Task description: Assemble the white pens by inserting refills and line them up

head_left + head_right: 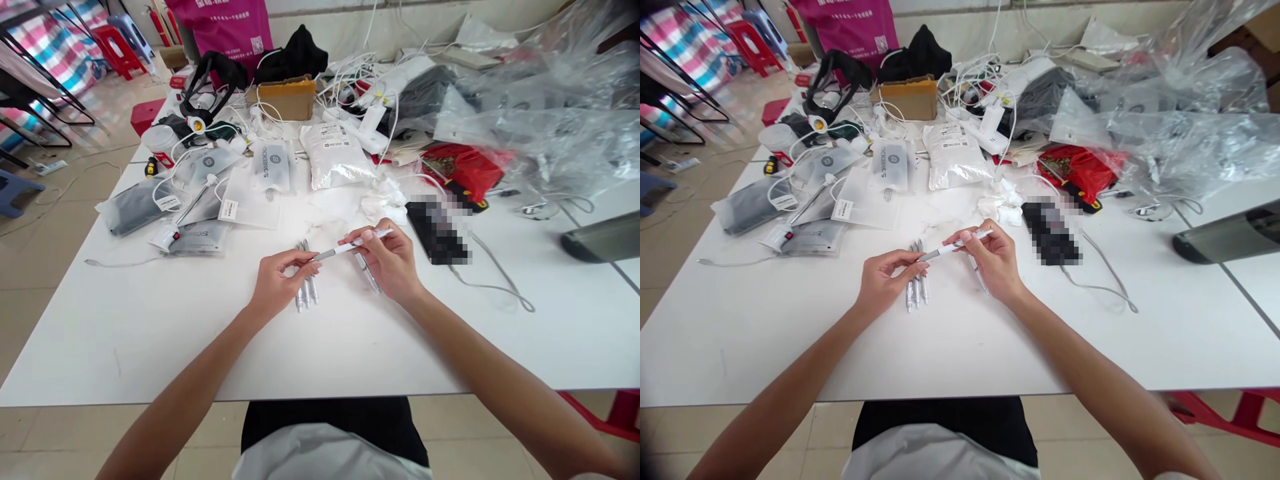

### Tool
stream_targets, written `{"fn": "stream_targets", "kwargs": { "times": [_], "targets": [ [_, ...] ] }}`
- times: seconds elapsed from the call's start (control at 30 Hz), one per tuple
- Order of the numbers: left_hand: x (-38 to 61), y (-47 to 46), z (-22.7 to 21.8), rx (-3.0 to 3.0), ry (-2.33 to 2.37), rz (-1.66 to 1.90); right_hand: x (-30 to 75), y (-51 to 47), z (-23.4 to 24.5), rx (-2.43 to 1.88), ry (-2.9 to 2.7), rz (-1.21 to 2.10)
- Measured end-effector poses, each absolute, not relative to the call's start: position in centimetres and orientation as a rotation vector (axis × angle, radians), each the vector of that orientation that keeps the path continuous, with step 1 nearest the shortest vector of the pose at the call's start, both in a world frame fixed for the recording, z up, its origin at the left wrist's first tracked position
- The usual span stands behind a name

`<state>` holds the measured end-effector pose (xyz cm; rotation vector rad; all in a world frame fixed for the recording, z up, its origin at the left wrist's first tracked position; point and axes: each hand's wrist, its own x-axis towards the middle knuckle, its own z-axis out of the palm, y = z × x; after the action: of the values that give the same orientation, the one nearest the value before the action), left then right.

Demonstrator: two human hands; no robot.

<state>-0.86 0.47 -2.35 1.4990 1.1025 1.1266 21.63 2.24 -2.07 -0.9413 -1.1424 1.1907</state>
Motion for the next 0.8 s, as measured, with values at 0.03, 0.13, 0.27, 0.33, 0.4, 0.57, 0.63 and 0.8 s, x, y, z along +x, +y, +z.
{"fn": "stream_targets", "kwargs": {
  "times": [0.03, 0.13, 0.27, 0.33, 0.4, 0.57, 0.63, 0.8],
  "targets": [
    [-0.8, 0.3, -2.4, 1.557, 1.12, 1.156, 21.6, 2.2, -2.2, -0.941, -1.13, 1.194],
    [-0.6, 0.0, -2.6, 1.723, 1.13, 1.243, 21.3, 2.2, -2.5, -0.94, -1.092, 1.21],
    [-0.4, -0.1, -3.1, 1.908, 1.098, 1.38, 21.0, 1.9, -2.5, -0.933, -1.084, 1.209],
    [-0.4, 0.0, -3.3, 1.969, 1.074, 1.405, 20.9, 1.8, -2.3, -0.951, -1.091, 1.224],
    [-0.4, 0.1, -3.3, 2.019, 1.038, 1.385, 21.1, 1.9, -1.8, -0.969, -1.06, 1.256],
    [-0.6, 0.4, -2.8, 2.033, 1.008, 1.38, 23.0, 3.1, -0.4, -0.921, -0.918, 1.345],
    [-0.7, 0.4, -2.6, 2.007, 1.064, 1.394, 24.0, 3.5, -0.1, -0.905, -0.921, 1.352],
    [-0.8, 0.6, -2.8, 1.982, 1.129, 1.393, 25.2, 3.8, -0.4, -0.882, -0.945, 1.241]
  ]
}}
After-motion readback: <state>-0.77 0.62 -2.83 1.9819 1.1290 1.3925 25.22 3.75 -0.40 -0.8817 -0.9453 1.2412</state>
